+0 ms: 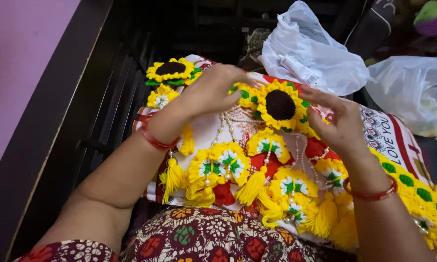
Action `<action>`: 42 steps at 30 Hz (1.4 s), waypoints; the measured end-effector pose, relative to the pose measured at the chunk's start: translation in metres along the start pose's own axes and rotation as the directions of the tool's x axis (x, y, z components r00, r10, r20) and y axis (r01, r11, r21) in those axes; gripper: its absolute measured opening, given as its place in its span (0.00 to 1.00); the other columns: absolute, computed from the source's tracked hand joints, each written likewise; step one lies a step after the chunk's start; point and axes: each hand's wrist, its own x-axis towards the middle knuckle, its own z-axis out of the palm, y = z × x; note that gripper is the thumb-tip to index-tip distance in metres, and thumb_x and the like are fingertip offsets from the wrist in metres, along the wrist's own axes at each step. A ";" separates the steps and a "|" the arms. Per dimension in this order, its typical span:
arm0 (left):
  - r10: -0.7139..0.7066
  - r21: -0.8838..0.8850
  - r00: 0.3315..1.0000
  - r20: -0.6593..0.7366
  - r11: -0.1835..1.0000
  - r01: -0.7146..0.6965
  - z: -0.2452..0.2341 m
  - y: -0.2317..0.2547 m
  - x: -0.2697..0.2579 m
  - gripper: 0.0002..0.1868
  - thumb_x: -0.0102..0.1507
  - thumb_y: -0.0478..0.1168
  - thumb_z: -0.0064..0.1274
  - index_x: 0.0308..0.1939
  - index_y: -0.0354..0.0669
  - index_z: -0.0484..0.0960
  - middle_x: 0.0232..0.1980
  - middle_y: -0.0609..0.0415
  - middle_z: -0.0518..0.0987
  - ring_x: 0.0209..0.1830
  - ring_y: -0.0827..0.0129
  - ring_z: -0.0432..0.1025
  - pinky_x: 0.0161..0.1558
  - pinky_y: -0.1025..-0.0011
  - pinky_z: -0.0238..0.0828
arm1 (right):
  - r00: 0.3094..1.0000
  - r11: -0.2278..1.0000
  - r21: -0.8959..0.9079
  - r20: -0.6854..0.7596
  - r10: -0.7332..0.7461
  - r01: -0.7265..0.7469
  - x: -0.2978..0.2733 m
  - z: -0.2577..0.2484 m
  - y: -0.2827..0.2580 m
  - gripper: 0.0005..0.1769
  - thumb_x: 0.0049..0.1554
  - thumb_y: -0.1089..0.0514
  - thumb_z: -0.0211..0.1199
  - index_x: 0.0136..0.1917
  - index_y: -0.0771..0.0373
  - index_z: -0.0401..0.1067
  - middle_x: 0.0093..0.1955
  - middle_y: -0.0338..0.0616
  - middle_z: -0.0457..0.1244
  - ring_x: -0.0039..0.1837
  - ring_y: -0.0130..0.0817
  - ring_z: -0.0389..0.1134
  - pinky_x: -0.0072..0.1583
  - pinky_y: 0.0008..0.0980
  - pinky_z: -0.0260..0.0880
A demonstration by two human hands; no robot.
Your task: The person applies glue from a tube to green crocheted leaves and attaches them to a yellow crocheted garland with sunflower motifs. They press each leaf into place along the garland and adjust the arrangement of tassels and beads.
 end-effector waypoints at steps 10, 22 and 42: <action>-0.140 -0.206 0.973 0.183 0.962 0.178 0.059 -0.003 0.020 0.13 0.63 0.48 0.60 0.44 0.46 0.89 0.41 0.49 0.87 0.42 0.56 0.82 0.53 0.60 0.75 | 0.971 0.972 0.036 -0.043 0.234 -0.232 -0.007 -0.004 0.038 0.16 0.58 0.62 0.59 0.57 0.66 0.80 0.56 0.49 0.73 0.58 0.36 0.74 0.62 0.33 0.71; -0.374 0.019 0.699 0.609 0.888 0.459 0.088 -0.077 0.048 0.46 0.47 0.67 0.70 0.54 0.33 0.82 0.49 0.43 0.84 0.48 0.60 0.80 0.50 0.66 0.76 | 0.647 0.666 -0.146 0.157 0.746 -0.732 0.045 0.005 0.043 0.37 0.50 0.36 0.73 0.54 0.73 0.78 0.42 0.51 0.68 0.43 0.38 0.65 0.45 0.38 0.64; -0.119 -0.340 0.791 0.600 0.857 0.387 0.108 -0.067 0.056 0.19 0.48 0.42 0.74 0.39 0.38 0.87 0.36 0.57 0.87 0.34 0.78 0.76 0.40 0.73 0.75 | 0.819 0.788 0.232 0.237 0.523 -0.571 0.043 0.022 0.056 0.20 0.43 0.65 0.78 0.51 0.68 0.80 0.46 0.38 0.72 0.43 0.23 0.69 0.48 0.27 0.71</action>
